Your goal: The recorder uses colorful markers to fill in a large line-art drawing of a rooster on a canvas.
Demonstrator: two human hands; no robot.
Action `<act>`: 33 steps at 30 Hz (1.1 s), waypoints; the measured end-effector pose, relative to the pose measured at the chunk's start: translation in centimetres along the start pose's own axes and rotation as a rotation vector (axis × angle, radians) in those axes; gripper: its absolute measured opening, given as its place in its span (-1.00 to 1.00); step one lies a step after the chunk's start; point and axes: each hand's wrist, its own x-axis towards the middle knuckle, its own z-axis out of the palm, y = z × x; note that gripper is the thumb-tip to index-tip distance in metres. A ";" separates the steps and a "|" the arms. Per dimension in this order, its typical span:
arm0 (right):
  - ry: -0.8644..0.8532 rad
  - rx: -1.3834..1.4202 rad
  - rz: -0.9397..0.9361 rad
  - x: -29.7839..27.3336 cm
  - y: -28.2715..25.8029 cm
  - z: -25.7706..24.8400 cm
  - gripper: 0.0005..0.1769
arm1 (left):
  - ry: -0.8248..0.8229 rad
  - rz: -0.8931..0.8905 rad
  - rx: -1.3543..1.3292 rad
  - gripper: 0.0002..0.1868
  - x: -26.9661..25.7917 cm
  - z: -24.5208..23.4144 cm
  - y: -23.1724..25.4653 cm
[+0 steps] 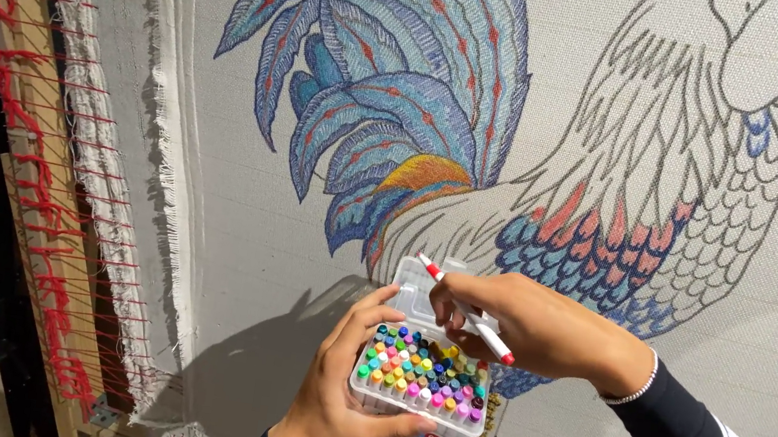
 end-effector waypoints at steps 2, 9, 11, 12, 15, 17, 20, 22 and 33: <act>0.108 -0.011 -0.028 0.1 -0.5 0.0 -0.69 | 0.008 0.039 -0.004 -0.02 0.1 0.0 -0.3; 0.294 0.002 -0.157 1.2 -0.9 1.8 -0.66 | -0.034 0.090 0.061 -0.02 0.4 -0.3 0.4; 0.330 -0.017 -0.157 1.4 -0.9 2.2 -0.73 | -0.053 0.081 0.063 0.01 0.4 -0.5 0.9; 0.328 -0.014 -0.163 1.6 -1.0 2.2 -0.73 | -0.050 0.079 0.068 0.01 0.4 -0.7 1.0; 0.351 -0.050 -0.171 2.3 -1.4 2.5 -0.74 | -0.060 0.093 0.082 0.01 0.3 -1.2 1.4; 0.370 -0.078 -0.197 2.9 -1.8 2.5 -0.75 | -0.035 0.126 0.086 -0.03 0.2 -1.9 1.7; 0.389 -0.080 -0.228 3.8 -1.9 2.8 -0.77 | -0.041 0.159 0.100 -0.09 0.4 -3.1 2.9; 0.398 -0.090 -0.243 4.5 -2.1 3.1 -0.76 | -0.049 0.174 0.119 -0.14 0.3 -3.8 3.3; 0.469 0.051 -0.379 8.5 -3.7 5.5 -0.58 | 0.033 0.130 0.256 -0.08 -2.5 -8.2 2.2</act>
